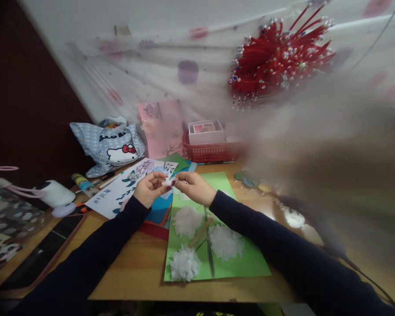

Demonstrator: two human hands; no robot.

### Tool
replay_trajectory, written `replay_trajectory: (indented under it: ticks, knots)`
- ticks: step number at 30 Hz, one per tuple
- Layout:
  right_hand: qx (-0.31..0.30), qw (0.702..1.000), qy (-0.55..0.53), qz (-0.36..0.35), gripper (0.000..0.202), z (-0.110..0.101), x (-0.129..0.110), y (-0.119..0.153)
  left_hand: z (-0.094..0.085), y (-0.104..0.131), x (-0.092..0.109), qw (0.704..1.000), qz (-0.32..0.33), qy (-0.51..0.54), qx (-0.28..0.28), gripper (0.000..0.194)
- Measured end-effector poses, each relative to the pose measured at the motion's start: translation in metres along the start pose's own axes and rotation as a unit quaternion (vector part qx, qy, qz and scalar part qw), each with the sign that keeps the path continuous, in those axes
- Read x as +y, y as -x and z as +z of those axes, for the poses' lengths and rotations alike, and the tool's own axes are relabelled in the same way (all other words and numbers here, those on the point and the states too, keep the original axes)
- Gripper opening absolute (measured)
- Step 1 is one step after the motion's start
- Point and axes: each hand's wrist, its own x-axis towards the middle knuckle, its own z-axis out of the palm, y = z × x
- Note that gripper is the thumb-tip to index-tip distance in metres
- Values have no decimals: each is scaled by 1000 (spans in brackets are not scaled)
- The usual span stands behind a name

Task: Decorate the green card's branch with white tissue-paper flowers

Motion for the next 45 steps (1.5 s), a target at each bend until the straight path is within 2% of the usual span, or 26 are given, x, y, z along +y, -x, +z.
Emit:
replay_trajectory:
  ticks: [11, 13, 18, 24, 27, 31, 34, 36, 38, 40, 41, 43, 45]
  knots:
    - [18, 999, 23, 20, 25, -5, 5, -4, 0, -5, -9, 990, 10, 79, 120, 41]
    - [18, 999, 30, 27, 25, -6, 7, -4, 0, -6, -9, 990, 3, 58, 126, 39]
    - [15, 999, 38, 23, 24, -6, 7, -4, -2, -7, -13, 994, -53, -24, 89, 39]
    - [10, 997, 71, 28, 25, -7, 9, -5, -8, -10, -17, 988, -49, -35, 141, 32]
    - [11, 986, 162, 44, 23, -6, 13, -6, -12, -9, -17, 976, -54, -142, 159, 26]
    - [-33, 961, 261, 80, 24, -5, 18, -7, -15, -6, -17, 933, -31, -318, 163, 21]
    - [-26, 957, 273, 99, 21, -6, 20, -7, -18, -7, -19, 913, -30, -370, 170, 21]
    - [-10, 956, 273, 104, 24, -8, 19, -8, -20, -9, -21, 914, -33, -373, 158, 22]
    - [4, 965, 230, 126, 30, -11, 17, -9, -20, -10, -25, 927, -41, -357, 111, 23]
    - [17, 977, 122, 173, 37, -12, 14, -9, -18, -11, -28, 938, -42, -336, 75, 25]
    - [22, 978, 46, 201, 40, -13, 13, -10, -16, -10, -28, 941, -35, -328, 78, 26]
    - [16, 961, -122, 248, 42, -14, 10, -11, -13, -8, -25, 939, 3, -319, 125, 25]
    - [-13, 917, -290, 272, 44, -16, 7, -11, -8, -3, -17, 928, 72, -320, 174, 20]
